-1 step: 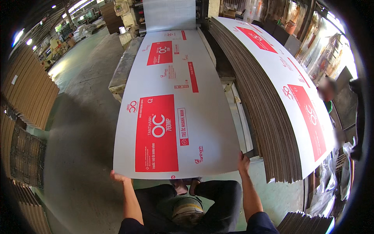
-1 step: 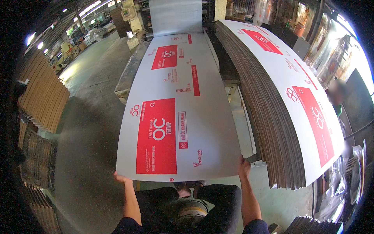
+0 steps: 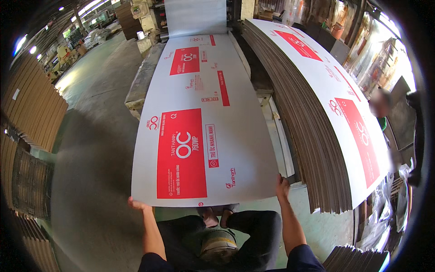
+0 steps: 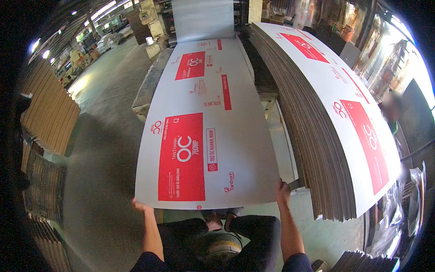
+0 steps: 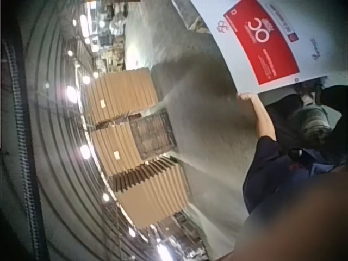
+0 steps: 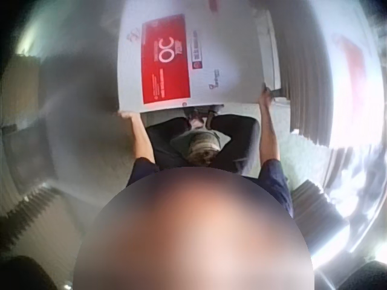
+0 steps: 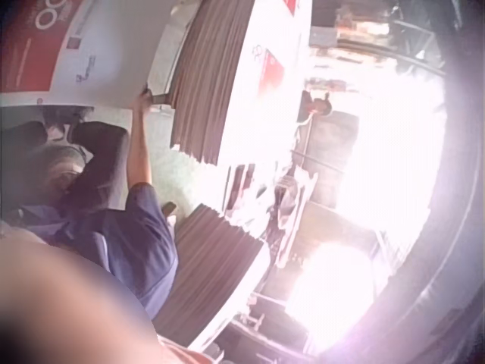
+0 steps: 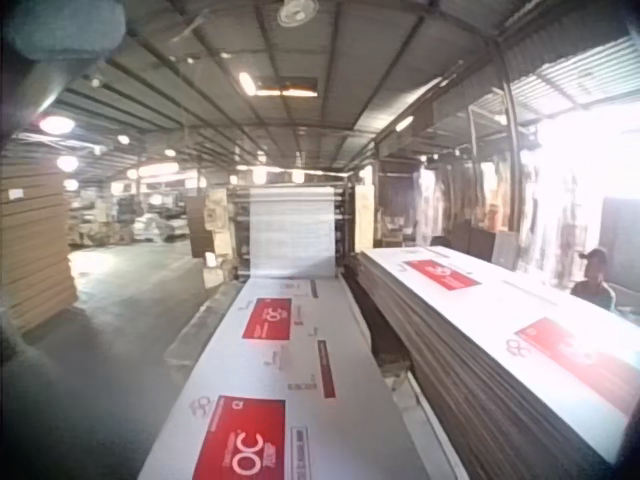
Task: The person repeatedly picks up large white cardboard sheets with red branding from a table and places them onto a growing stack on the right. The action is continuous and repetitive throughout the clip.
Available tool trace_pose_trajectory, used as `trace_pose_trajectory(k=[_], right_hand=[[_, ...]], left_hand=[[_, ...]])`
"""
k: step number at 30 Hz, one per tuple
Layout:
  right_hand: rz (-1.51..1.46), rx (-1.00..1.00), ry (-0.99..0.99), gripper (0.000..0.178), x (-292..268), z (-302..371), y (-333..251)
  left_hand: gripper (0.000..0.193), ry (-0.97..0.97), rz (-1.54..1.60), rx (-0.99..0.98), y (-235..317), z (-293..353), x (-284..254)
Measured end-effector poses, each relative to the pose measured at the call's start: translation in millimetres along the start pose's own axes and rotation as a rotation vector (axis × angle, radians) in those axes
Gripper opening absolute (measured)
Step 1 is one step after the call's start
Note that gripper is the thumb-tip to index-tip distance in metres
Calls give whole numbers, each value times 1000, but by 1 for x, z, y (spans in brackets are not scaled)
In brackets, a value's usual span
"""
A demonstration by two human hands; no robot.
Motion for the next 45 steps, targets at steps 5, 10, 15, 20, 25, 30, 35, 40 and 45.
trace_pose_trajectory(k=[5,10,15,20,25,30,35,40,45], right_hand=[[25,-2,-87,52,47,-63,-13],[176,12,-215,56,29,-117,-100],[96,-525,-140,44,-163,-115,-186],[591,-87,46,58,-351,-98,-24],[882,131,-33,85,-335,-6,65],[986,-23,34,68,-320,62,10],[847,-290,124,41,-321,133,-103],[313,-856,-422,56,-248,278,-200],[-64,-157,-121,53,-305,217,-42]], left_hand=[[74,13,-293,-107,-7,-16,58],[80,237,-612,-259,46,-38,95],[45,-156,-645,-51,67,-18,102],[18,-621,-520,-414,-11,147,37],[30,-747,-504,-701,-67,299,12],[32,-1051,-595,-718,-82,386,32],[39,-1418,-531,-745,-39,479,85],[50,-1371,-53,-1080,24,554,140],[47,-1191,-454,-537,84,413,120]])
Point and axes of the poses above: each hand's wrist, its own z-axis away from the middle knuckle, its own x-axis out of the palm, y = z × x, the point moved 8 cm from there along -z, towards the middle knuckle
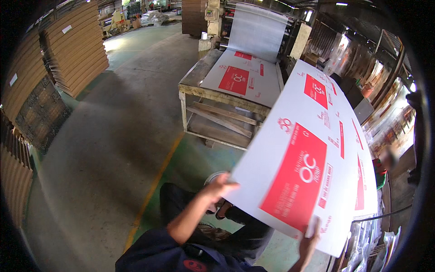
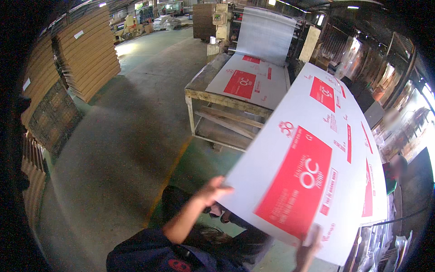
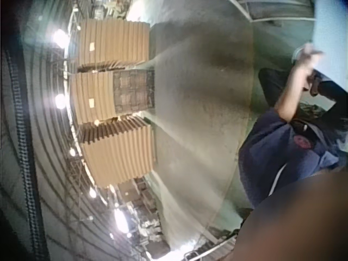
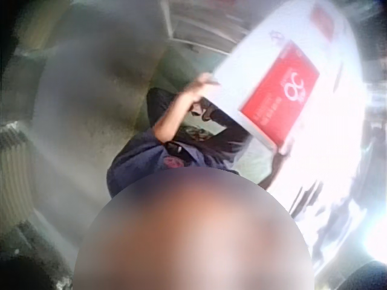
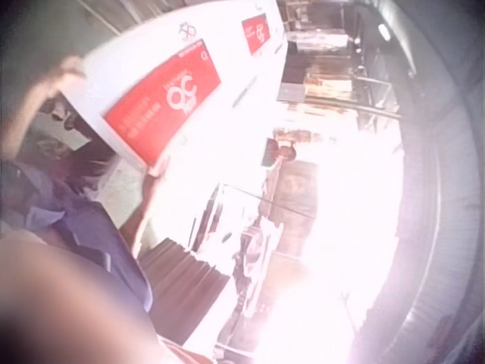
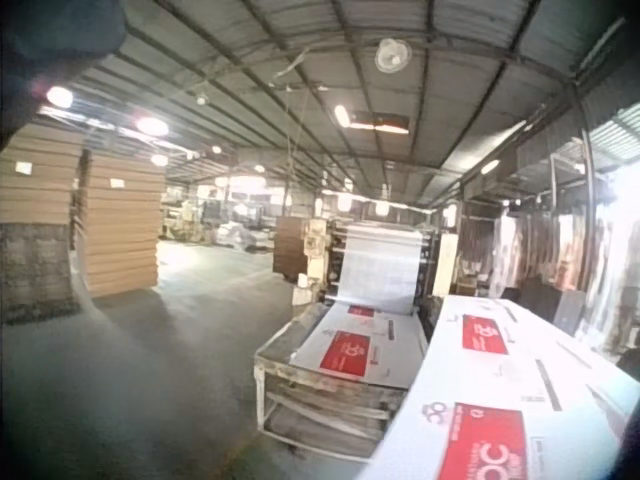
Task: The person repeatedly picks up large white cardboard sheets with red branding from a table and places them onto a growing stack on the right. The action is continuous and repetitive throughout the clip.
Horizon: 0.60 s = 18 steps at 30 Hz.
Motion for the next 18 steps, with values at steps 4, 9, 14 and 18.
trace_pose_trajectory(k=[4,9,14,18], right_hand=[[1034,287,387,48,-73,54,143],[610,422,301,56,-25,125,192],[-155,451,318,39,40,101,134],[-223,288,218,41,81,28,86]], left_hand=[[38,227,-17,170,28,43,-129],[41,677,198,234,-20,102,-215],[55,886,290,437,-56,126,-278],[46,1109,338,598,-85,133,-324]])
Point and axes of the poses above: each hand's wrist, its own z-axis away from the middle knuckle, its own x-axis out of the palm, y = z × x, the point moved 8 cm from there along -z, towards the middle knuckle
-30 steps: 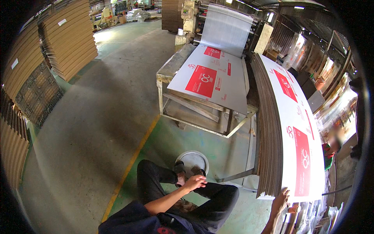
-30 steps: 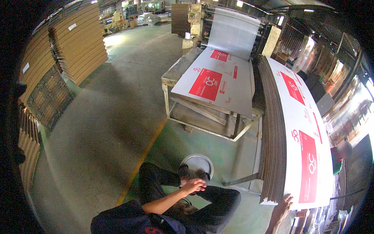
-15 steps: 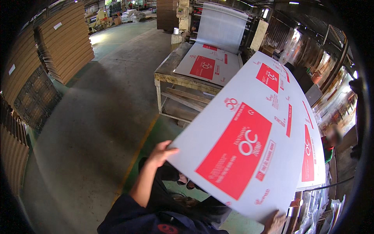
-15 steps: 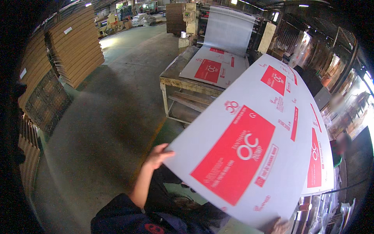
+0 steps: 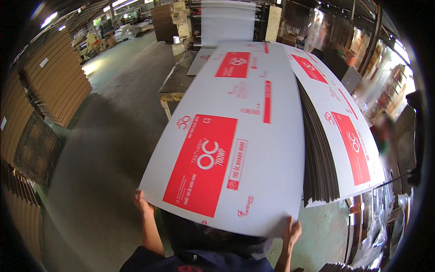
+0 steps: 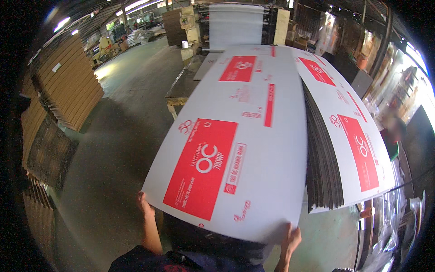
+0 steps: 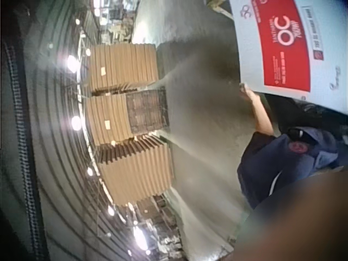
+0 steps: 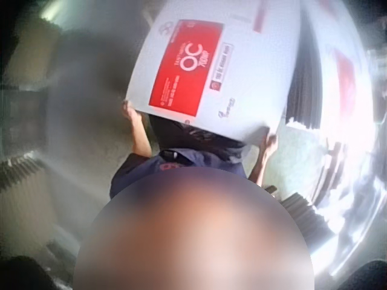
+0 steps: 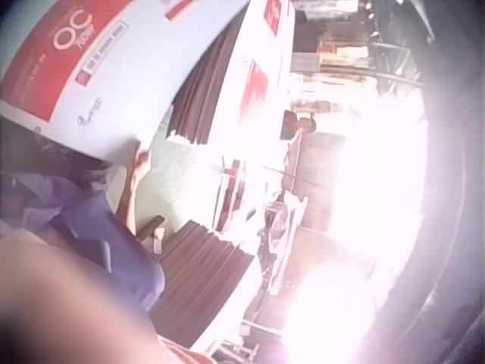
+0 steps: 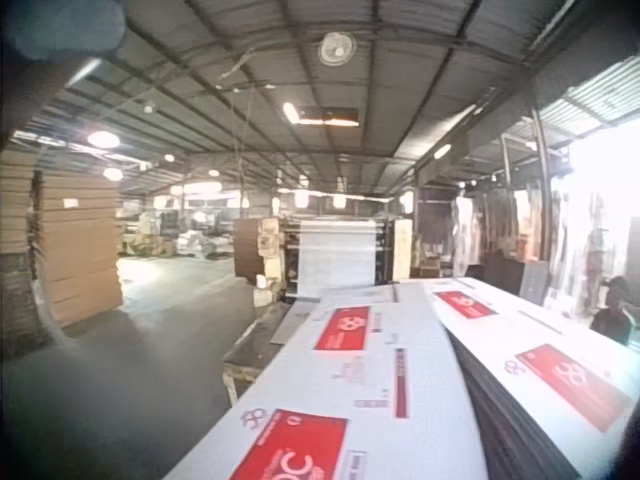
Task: The person repeatedly picks up large white cardboard sheets with red branding from a table and places them onto a growing stack on the right. The action is continuous and repetitive throughout the clip.
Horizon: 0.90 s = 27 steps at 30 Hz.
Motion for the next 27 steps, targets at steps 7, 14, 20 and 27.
trace_pose_trajectory(k=[7,14,20,27], right_hand=[[288,-65,-66,54,47,-41,-6],[432,-76,-123,52,33,-27,30],[382,-59,-268,52,35,27,62],[313,-8,-252,51,13,61,72]], left_hand=[[40,134,336,-105,-50,-9,-65],[43,270,144,-87,-49,28,-119],[37,43,235,-57,-5,29,-161],[49,267,197,-40,13,49,-188]])
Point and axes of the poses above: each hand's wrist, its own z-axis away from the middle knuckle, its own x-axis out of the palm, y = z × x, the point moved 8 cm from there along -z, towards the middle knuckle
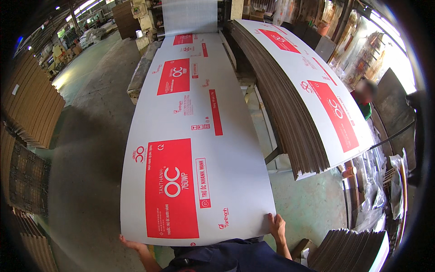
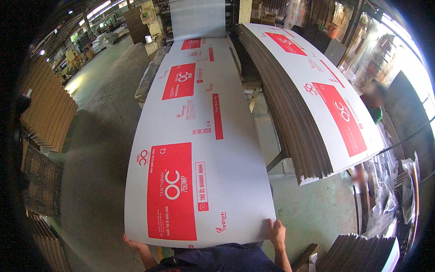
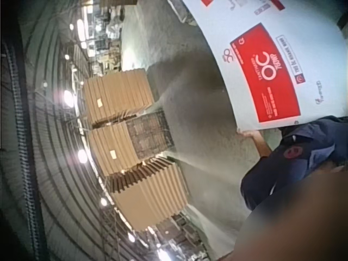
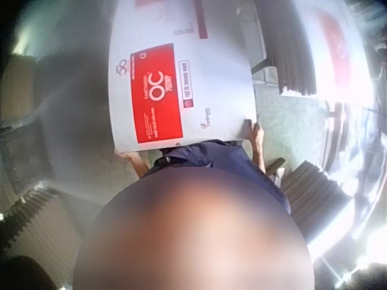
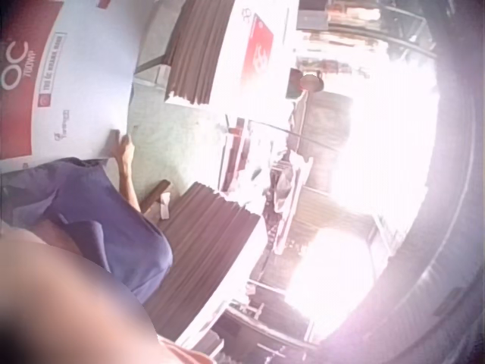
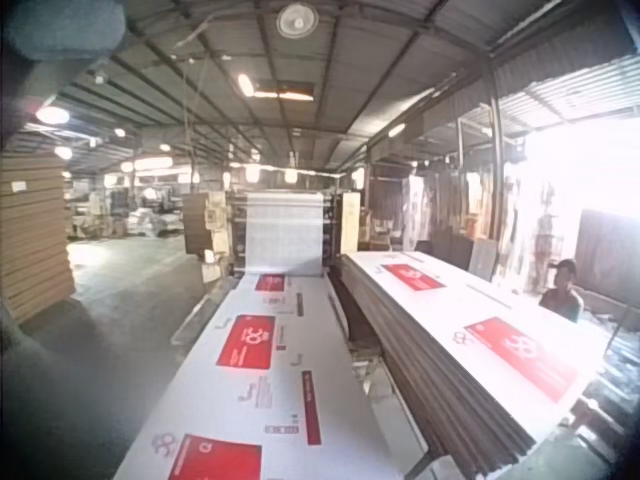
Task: The person repeatedly picks up large white cardboard sheets with red branding from a table and places them onto a growing stack on the right. The action is continuous and repetitive throughout the clip.
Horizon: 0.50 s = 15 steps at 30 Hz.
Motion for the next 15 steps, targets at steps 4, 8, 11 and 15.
trace_pose_trajectory(k=[4,8,11,15], right_hand=[[26,4,-13,51,-2,0,-1],[84,38,14,50,-3,-32,-9],[62,-172,183,45,-13,-84,-46],[10,-54,48,43,20,-155,-77]], left_hand=[[46,-92,79,-57,-1,11,20],[40,-182,151,-46,-25,11,43],[40,-152,160,78,-63,-5,76],[43,-215,218,-22,-111,-47,155]])
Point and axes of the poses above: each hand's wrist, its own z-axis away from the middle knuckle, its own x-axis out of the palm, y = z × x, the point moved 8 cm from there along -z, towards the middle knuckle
